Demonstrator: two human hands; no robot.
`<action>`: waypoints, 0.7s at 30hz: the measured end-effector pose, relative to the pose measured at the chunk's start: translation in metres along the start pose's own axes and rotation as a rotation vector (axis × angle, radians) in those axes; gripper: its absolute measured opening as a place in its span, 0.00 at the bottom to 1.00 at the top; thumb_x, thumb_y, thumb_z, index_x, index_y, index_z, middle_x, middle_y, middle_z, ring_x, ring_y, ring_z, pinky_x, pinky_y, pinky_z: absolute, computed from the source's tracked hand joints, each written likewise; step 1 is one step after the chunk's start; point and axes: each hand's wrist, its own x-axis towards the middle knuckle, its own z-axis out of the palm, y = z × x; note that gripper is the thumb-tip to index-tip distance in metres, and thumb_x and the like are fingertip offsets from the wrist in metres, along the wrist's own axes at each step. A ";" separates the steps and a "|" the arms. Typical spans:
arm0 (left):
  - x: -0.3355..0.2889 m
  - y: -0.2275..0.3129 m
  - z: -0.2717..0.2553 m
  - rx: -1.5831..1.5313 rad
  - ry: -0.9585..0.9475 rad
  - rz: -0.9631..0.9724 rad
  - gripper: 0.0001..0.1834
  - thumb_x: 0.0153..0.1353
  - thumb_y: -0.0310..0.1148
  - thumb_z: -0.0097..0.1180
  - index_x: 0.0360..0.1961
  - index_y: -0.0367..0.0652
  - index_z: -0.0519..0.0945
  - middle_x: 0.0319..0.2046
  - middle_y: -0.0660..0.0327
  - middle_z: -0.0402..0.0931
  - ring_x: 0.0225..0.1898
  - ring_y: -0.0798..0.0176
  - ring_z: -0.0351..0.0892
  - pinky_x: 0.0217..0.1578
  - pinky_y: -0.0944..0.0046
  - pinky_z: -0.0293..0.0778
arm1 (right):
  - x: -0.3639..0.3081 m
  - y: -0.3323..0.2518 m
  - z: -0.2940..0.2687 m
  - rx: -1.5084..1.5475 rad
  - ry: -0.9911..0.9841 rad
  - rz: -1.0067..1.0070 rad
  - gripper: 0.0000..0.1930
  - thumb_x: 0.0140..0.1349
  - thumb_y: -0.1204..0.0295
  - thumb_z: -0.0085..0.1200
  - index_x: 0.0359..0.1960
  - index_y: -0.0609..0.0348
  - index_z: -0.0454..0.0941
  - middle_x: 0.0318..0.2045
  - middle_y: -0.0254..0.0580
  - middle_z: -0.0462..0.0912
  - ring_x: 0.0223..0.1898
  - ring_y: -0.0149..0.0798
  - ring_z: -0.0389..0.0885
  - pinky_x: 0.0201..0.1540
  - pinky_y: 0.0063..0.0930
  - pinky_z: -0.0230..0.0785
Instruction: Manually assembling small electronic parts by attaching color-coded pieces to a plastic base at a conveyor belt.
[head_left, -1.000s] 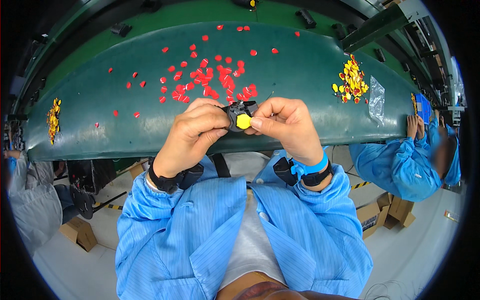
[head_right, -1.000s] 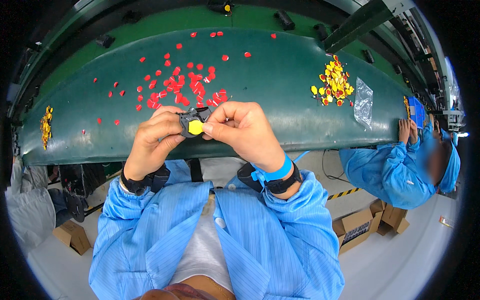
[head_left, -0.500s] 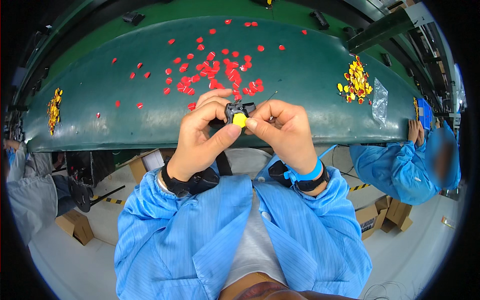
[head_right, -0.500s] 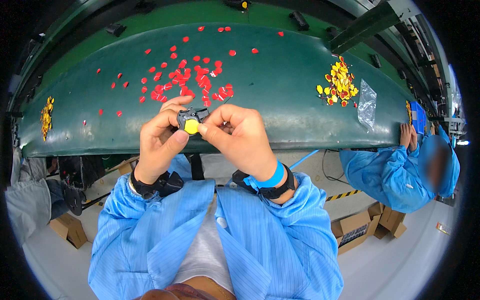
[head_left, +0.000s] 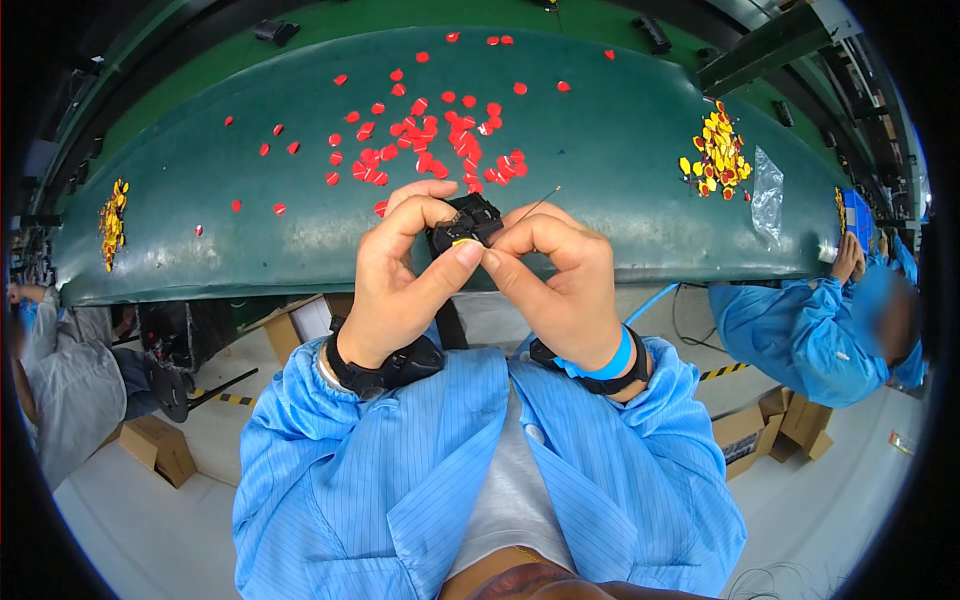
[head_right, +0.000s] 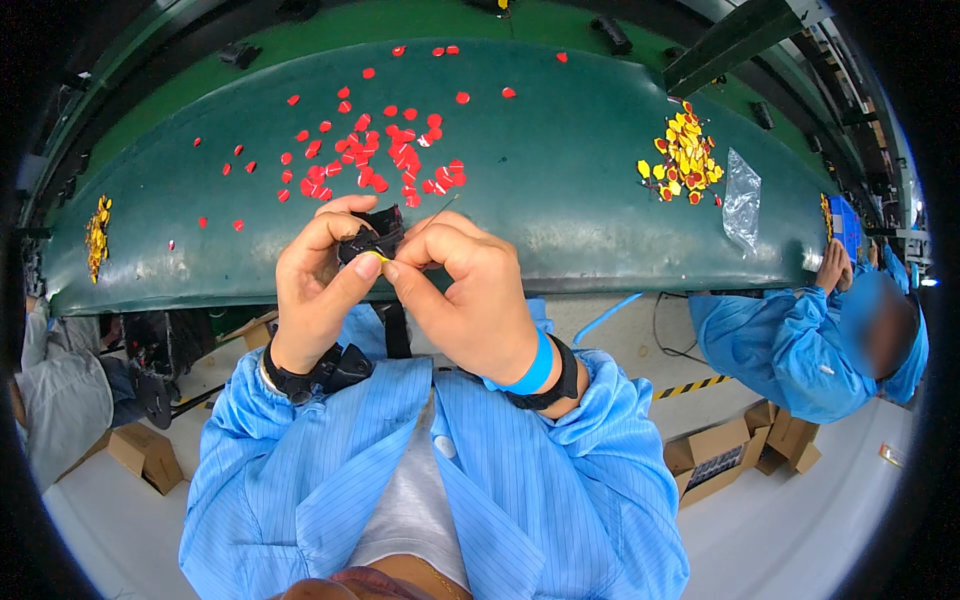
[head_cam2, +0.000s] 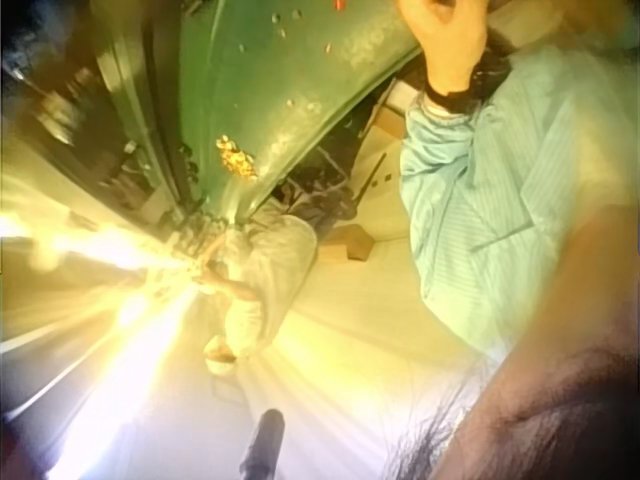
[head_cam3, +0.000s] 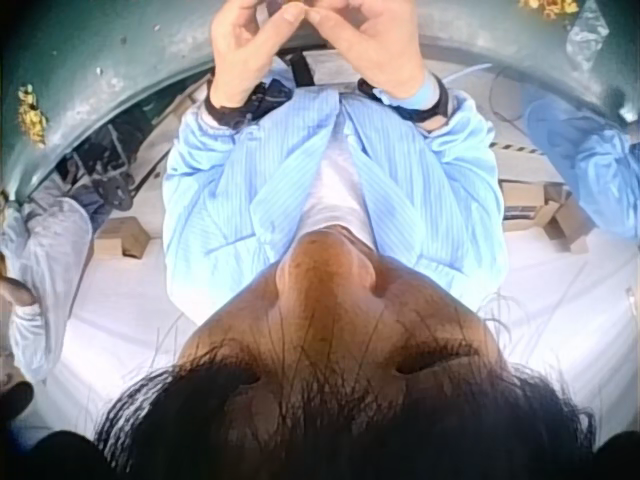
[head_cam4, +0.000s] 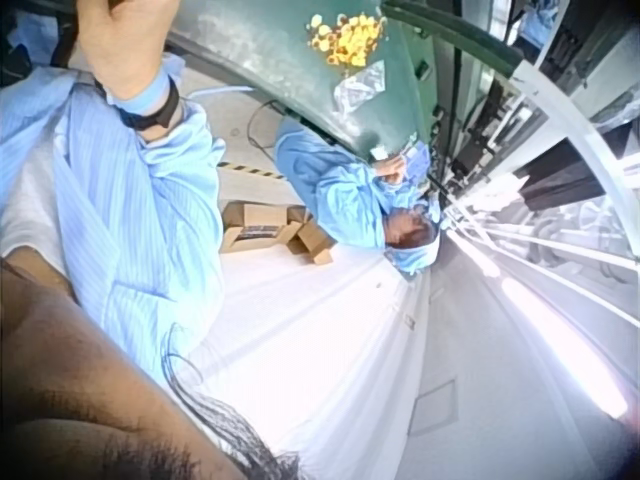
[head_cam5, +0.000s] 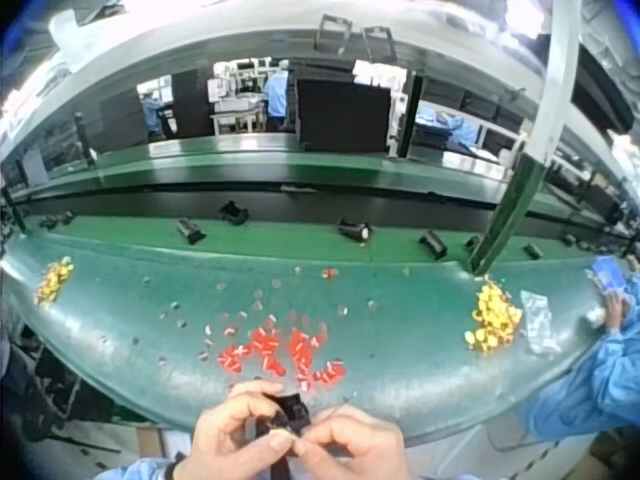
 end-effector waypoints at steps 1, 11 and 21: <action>0.000 -0.001 0.001 0.000 -0.002 -0.002 0.07 0.54 0.26 0.58 0.33 0.36 0.74 0.39 0.57 0.74 0.58 0.61 0.63 0.53 0.61 0.60 | 0.000 0.000 -0.001 -0.025 -0.006 -0.019 0.02 0.52 0.82 0.57 0.26 0.65 0.76 0.29 0.42 0.77 0.30 0.33 0.78 0.33 0.24 0.71; 0.004 -0.022 0.004 0.081 0.129 0.248 0.07 0.49 0.25 0.62 0.27 0.37 0.75 0.33 0.56 0.76 0.46 0.58 0.71 0.59 0.49 0.56 | 0.001 0.016 0.008 -0.039 0.045 -0.071 0.05 0.49 0.82 0.58 0.24 0.65 0.74 0.29 0.45 0.76 0.33 0.41 0.78 0.35 0.28 0.70; 0.021 -0.038 -0.014 0.204 0.135 0.265 0.07 0.47 0.24 0.62 0.26 0.36 0.75 0.31 0.55 0.76 0.38 0.56 0.76 0.56 0.46 0.65 | 0.016 0.045 0.016 -0.019 -0.008 -0.060 0.07 0.49 0.80 0.60 0.29 0.65 0.75 0.33 0.46 0.77 0.34 0.41 0.79 0.38 0.29 0.71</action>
